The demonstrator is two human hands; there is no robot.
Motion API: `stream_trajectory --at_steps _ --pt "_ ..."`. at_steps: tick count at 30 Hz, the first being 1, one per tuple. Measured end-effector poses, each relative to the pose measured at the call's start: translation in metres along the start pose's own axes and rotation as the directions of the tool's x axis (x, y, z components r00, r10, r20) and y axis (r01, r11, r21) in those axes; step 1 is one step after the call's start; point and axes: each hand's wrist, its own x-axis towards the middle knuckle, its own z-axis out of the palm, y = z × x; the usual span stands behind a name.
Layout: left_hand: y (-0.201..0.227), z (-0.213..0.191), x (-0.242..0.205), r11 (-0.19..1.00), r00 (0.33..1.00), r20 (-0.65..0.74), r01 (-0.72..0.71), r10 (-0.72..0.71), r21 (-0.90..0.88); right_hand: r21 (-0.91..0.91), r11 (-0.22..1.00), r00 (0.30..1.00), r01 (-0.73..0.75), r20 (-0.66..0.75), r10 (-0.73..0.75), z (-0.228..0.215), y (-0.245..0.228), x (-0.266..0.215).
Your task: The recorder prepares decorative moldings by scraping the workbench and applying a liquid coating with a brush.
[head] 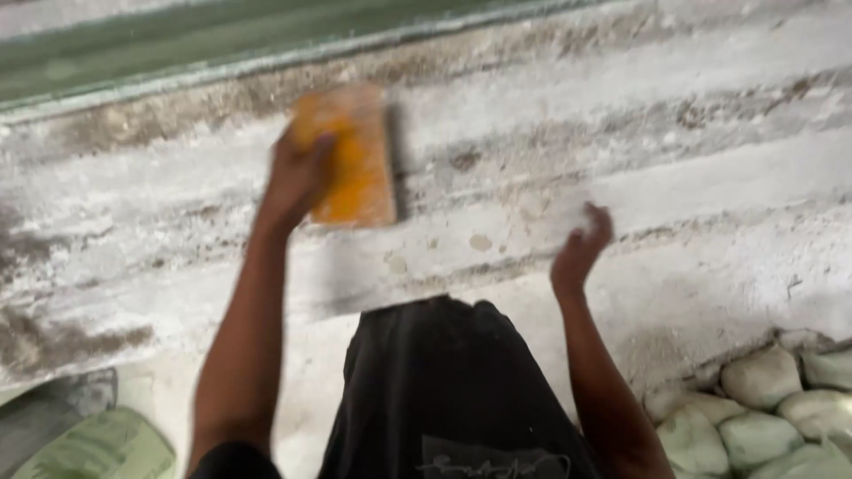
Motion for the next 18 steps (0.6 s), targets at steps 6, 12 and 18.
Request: stream_trajectory --at_steps 6,12,18 --pt "-0.098 -0.135 -0.193 0.899 0.865 -0.249 0.433 -0.435 -0.068 -0.003 0.951 0.950 -0.309 -0.046 0.309 -0.071 -0.008 -0.088" --pt "-0.135 0.046 -0.141 0.914 0.923 -0.034 0.373 -0.383 -0.160 0.127 0.944 0.948 -0.304 -0.053 0.312 -0.033 -0.055 -0.107" --pt "0.007 0.248 -0.060 0.986 0.944 0.287 0.164 -0.161 0.013 0.041 0.993 0.992 -0.107 -0.060 0.110 -0.030 -0.152 -0.060"
